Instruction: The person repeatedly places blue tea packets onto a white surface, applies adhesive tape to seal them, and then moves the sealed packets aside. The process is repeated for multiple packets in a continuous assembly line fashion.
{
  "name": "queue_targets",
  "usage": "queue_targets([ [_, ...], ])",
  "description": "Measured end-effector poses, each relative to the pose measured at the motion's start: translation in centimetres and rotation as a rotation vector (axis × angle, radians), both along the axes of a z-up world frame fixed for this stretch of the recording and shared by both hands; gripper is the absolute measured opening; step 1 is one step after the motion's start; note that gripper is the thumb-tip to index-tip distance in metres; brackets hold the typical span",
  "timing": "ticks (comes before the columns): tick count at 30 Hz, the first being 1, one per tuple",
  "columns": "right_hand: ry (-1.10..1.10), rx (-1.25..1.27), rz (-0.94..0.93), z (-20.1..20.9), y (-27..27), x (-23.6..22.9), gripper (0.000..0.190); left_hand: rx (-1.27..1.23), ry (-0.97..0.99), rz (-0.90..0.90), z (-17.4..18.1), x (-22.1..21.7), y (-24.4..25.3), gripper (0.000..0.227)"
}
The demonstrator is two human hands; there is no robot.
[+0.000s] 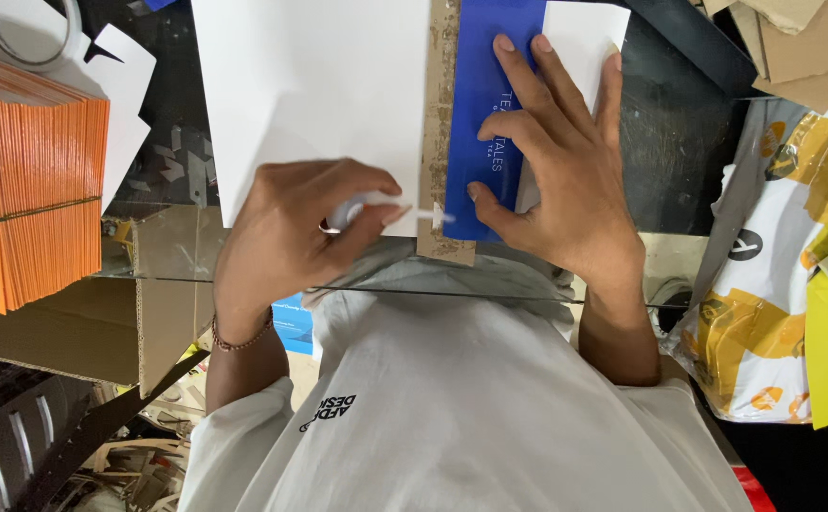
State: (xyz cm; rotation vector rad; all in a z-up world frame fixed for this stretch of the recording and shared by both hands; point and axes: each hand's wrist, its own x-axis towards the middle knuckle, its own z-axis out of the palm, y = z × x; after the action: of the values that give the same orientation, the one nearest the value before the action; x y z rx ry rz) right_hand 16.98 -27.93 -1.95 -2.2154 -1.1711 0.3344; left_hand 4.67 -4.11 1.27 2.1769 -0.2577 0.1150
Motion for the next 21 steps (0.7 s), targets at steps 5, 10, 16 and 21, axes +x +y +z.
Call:
queue_targets([
  [5,-0.008,-0.007,0.002,-0.2,-0.1,0.1,0.030,0.033,-0.010,0.067,0.3,0.7,0.0,0.009],
  [10,-0.016,-0.002,-0.002,-0.1,-0.1,0.1,0.031,0.033,0.052,-0.046,0.1,0.4,0.4,0.009],
  [16,-0.012,0.001,0.001,-0.1,-0.1,0.1,0.029,0.049,-0.024,0.020,0.4,1.9,0.4,0.009],
  [21,-0.028,0.003,-0.009,-0.4,-0.2,0.1,0.031,0.109,-0.097,0.063,0.6,3.6,0.4,0.011],
])
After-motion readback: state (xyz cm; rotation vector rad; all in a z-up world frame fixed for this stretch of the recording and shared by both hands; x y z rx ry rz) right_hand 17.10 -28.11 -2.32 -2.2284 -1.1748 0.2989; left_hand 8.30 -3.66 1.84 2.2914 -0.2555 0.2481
